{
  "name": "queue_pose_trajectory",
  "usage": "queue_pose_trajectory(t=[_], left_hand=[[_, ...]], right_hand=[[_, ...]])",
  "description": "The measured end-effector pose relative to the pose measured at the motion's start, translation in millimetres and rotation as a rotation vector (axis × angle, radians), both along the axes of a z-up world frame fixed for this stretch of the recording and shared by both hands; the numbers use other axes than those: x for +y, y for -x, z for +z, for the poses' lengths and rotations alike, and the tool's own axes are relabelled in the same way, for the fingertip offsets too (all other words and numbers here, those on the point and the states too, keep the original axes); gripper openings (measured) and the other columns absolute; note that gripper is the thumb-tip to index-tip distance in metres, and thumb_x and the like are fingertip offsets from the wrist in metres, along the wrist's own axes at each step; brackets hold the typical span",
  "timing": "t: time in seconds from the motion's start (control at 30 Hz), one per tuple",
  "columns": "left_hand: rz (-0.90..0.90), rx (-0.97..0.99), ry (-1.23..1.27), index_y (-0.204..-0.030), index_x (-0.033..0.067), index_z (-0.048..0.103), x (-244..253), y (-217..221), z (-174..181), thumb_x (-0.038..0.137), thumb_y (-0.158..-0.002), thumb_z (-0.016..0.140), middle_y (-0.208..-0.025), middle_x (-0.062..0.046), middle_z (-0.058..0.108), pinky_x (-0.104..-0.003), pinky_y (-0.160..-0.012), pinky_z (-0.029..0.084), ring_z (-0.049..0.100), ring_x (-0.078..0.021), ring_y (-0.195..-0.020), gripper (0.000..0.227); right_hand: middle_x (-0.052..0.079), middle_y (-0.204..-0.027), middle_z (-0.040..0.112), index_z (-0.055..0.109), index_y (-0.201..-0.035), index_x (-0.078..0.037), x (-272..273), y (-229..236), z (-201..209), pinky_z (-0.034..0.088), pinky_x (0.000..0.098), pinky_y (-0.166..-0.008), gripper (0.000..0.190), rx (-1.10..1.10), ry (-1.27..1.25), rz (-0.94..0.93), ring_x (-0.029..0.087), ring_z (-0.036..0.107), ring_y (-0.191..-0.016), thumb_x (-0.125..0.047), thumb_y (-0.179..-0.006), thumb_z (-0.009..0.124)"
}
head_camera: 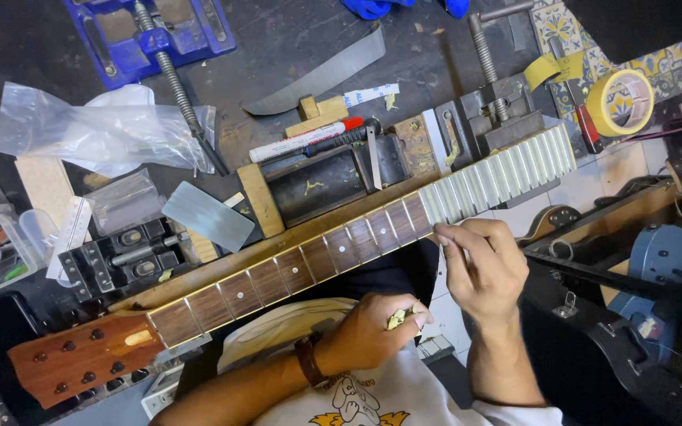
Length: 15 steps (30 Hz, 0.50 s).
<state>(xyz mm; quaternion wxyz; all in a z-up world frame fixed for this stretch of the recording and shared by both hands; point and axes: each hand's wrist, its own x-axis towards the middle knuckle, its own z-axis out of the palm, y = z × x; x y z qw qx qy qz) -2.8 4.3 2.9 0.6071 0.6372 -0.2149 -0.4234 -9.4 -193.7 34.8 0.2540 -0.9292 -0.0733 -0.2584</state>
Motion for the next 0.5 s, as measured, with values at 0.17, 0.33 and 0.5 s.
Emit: queue_pose_trajectory(t=[0.17, 0.33, 0.5], left_hand=[[0.02, 0.033, -0.008, -0.086, 0.0093, 0.072, 4, -6, 5, 0.026, -0.101, 0.064, -0.078, 0.001, 0.075, -0.035, -0.073, 0.049, 0.063, -0.0124, -0.075, 0.024], [0.027, 0.02, 0.029, -0.086, 0.0082, 0.073, 6, -8, 8, 0.023, -0.101, 0.065, -0.078, 0.0, 0.074, -0.034, -0.072, 0.049, 0.061, -0.0116, -0.075, 0.022], [-0.004, 0.048, -0.012, -0.092, 0.0109, 0.076, 9, -13, 14, 0.025, -0.1, 0.063, -0.08, 0.002, 0.075, -0.034, -0.073, 0.048, 0.061, -0.0103, -0.077, 0.021]], right_hand=[[0.019, -0.098, 0.069, 0.077, -0.107, 0.006, 7, -4, 8, 0.056, 0.0344, -0.079, 0.007, 0.026, -0.027, -0.061, 0.028, 0.068, -0.087, 0.002, -0.103, 0.072], [0.018, -0.097, 0.072, 0.075, -0.104, 0.005, 13, -5, 17, 0.054, 0.0357, -0.081, 0.007, 0.061, -0.049, -0.134, 0.029, 0.068, -0.09, -0.002, -0.104, 0.073], [0.016, -0.096, 0.07, 0.075, -0.1, 0.003, 17, -6, 23, 0.05, 0.0336, -0.078, 0.005, 0.129, -0.104, -0.229, 0.026, 0.066, -0.088, 0.0, -0.104, 0.074]])
